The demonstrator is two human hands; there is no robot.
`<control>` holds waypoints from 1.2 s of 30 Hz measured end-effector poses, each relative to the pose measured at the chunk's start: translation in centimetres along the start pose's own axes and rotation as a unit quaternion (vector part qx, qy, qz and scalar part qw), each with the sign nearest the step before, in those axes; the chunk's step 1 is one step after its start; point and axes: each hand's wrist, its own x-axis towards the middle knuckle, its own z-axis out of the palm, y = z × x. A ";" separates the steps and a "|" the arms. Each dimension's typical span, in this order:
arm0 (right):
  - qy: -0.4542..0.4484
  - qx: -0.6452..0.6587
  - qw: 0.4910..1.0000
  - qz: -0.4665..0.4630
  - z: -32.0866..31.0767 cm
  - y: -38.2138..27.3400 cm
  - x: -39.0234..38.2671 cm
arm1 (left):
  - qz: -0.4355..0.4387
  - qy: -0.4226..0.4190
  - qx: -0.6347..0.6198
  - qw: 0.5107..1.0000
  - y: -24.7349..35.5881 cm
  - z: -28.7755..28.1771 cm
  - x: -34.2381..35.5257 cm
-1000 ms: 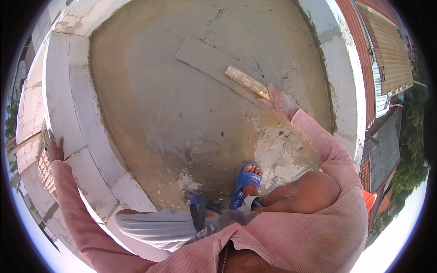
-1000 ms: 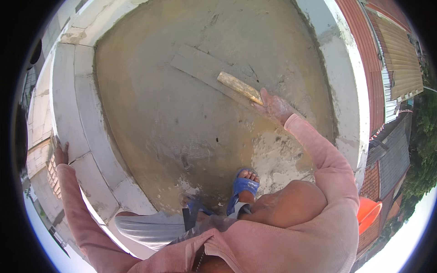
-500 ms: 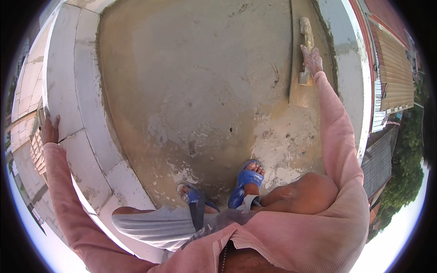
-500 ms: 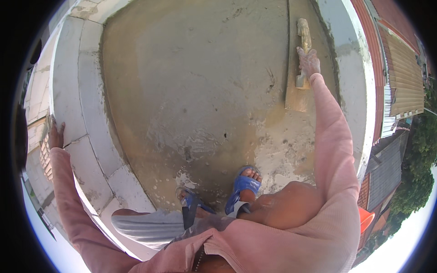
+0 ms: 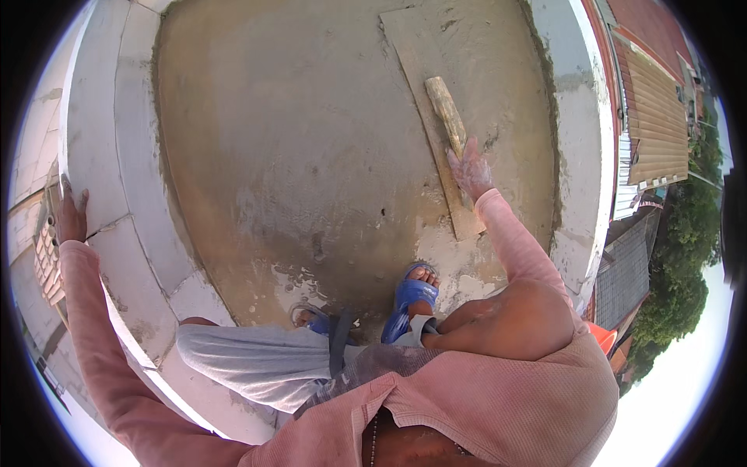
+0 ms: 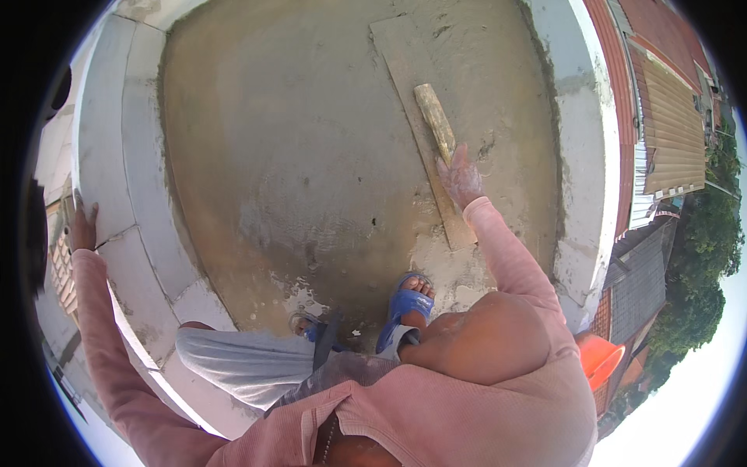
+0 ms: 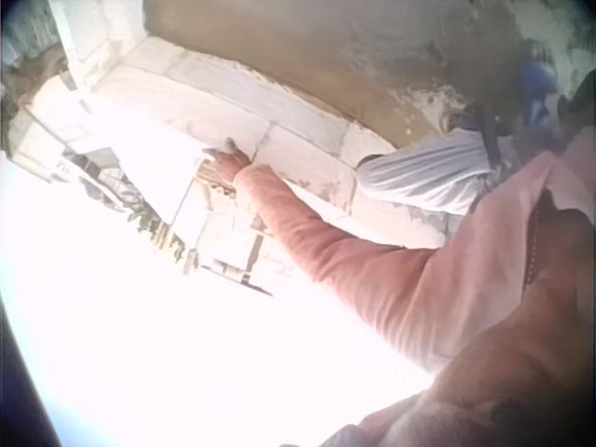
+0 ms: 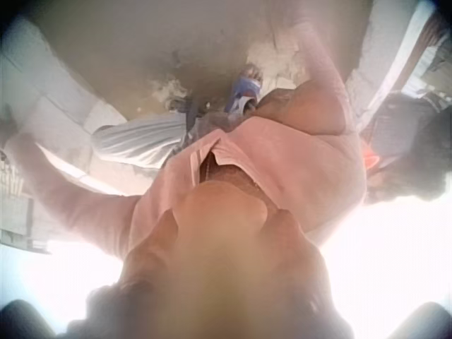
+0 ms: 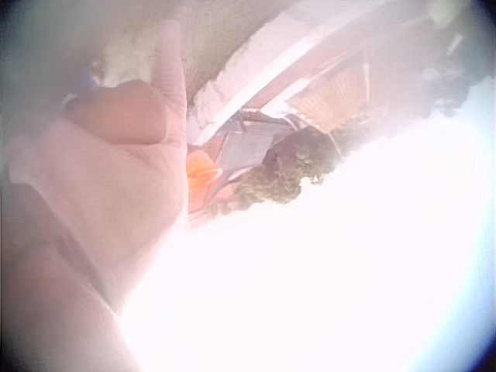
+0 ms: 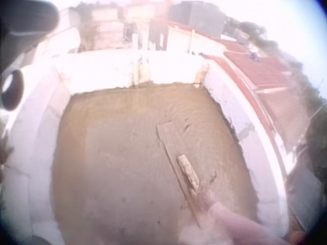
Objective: The person smooths and levels wet cement using a wooden float and a trowel, pours water from a bucket onto the surface, and continues spreading and smoothing the cement with the tools.
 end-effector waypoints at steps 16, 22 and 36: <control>0.113 0.183 0.964 0.158 -9.1 4.0 14.1 | 0.045 0.047 0.054 0.996 -1.9 0.8 0.9; 0.048 0.178 0.977 0.112 -8.1 -6.9 23.2 | 0.004 0.017 0.017 1.000 0.0 -0.3 0.0; 0.069 0.081 0.972 0.211 -8.4 1.4 14.7 | 0.007 0.030 0.045 0.998 -0.1 -1.2 -1.8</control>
